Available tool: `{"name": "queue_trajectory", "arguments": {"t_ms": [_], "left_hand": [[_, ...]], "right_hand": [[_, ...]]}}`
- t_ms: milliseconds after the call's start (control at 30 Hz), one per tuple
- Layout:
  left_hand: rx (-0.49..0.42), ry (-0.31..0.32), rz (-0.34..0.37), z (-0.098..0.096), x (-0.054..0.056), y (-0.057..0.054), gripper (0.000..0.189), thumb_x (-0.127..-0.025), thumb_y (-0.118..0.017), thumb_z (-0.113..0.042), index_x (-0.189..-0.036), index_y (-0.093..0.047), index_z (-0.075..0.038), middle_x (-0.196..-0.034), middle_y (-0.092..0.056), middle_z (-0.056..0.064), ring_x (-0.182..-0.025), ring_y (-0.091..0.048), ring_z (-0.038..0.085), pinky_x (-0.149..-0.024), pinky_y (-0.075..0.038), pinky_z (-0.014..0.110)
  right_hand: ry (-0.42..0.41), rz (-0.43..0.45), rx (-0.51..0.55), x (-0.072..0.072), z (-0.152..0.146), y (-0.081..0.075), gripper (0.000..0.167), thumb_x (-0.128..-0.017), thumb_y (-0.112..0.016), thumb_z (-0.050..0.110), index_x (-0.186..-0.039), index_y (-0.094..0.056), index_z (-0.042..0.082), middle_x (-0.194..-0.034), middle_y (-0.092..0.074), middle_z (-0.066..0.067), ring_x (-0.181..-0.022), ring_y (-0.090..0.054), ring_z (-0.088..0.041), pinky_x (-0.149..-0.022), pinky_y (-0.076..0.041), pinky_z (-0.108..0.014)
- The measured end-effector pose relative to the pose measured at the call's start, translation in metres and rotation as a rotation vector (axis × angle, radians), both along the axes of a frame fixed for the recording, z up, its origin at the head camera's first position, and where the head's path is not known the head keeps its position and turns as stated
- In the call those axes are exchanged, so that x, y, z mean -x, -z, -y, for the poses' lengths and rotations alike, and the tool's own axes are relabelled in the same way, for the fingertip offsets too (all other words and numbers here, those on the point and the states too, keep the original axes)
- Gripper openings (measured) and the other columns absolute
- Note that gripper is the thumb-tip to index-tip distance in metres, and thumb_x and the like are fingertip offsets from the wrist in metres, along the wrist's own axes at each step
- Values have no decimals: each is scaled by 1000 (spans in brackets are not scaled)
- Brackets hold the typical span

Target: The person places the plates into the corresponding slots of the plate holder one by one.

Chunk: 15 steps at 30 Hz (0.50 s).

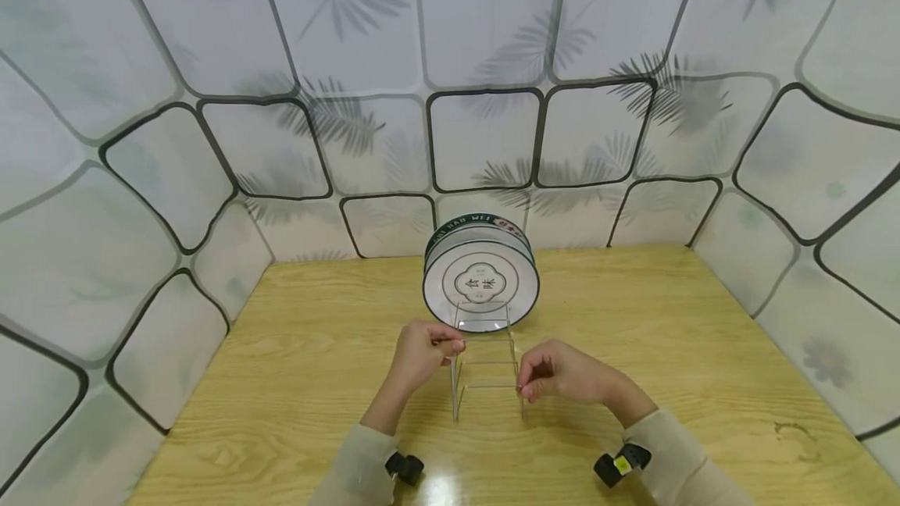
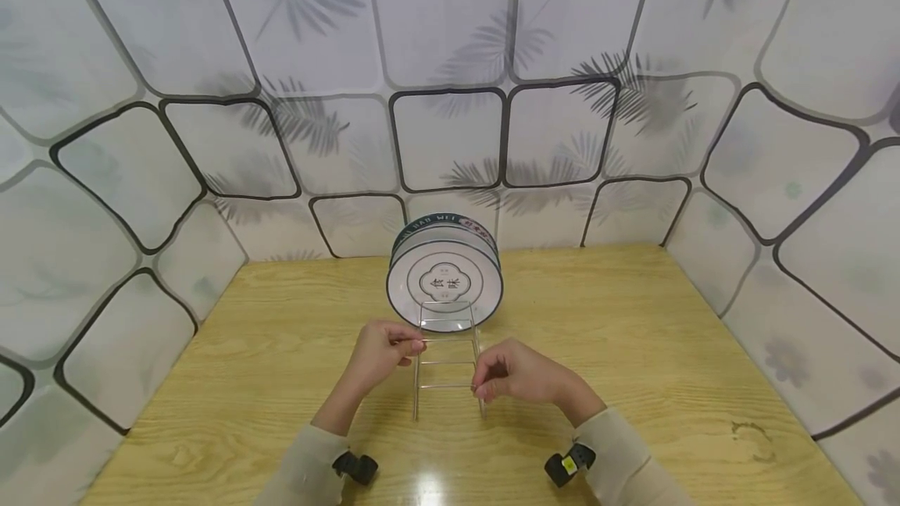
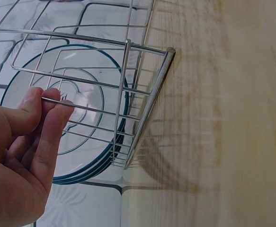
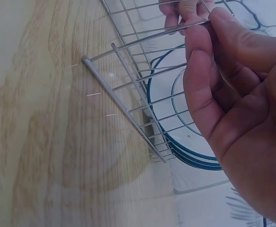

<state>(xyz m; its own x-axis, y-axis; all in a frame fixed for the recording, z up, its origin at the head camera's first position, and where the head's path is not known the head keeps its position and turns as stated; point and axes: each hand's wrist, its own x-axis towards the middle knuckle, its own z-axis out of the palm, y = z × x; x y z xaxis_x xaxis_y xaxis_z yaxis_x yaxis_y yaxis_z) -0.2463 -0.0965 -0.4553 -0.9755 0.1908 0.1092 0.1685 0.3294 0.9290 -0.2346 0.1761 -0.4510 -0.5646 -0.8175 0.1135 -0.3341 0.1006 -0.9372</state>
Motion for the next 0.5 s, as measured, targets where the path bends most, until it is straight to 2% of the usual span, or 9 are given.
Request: {"name": "queue_trajectory", "arguments": {"t_ms": [167, 500], "left_hand": [[2, 9, -4, 0, -2, -1, 4, -87, -73, -1, -88, -76, 1, -78, -73, 3, -71, -69, 14, -64, -62, 44], [-5, 34, -13, -1, -3, 1, 5, -86, -74, 0, -88, -76, 4, -77, -72, 3, -70, -68, 13, -60, -61, 38]], "right_hand": [[-1, -9, -14, -1, 0, 2, 6, -91, -67, -2, -89, -68, 3, -83, -67, -16, -74, -62, -8, -64, -58, -39], [-9, -27, -44, -1, -3, 0, 5, -91, -66, -4, -90, -66, 1, -83, -67, -8, -75, -60, -6, -65, -56, -26]]}}
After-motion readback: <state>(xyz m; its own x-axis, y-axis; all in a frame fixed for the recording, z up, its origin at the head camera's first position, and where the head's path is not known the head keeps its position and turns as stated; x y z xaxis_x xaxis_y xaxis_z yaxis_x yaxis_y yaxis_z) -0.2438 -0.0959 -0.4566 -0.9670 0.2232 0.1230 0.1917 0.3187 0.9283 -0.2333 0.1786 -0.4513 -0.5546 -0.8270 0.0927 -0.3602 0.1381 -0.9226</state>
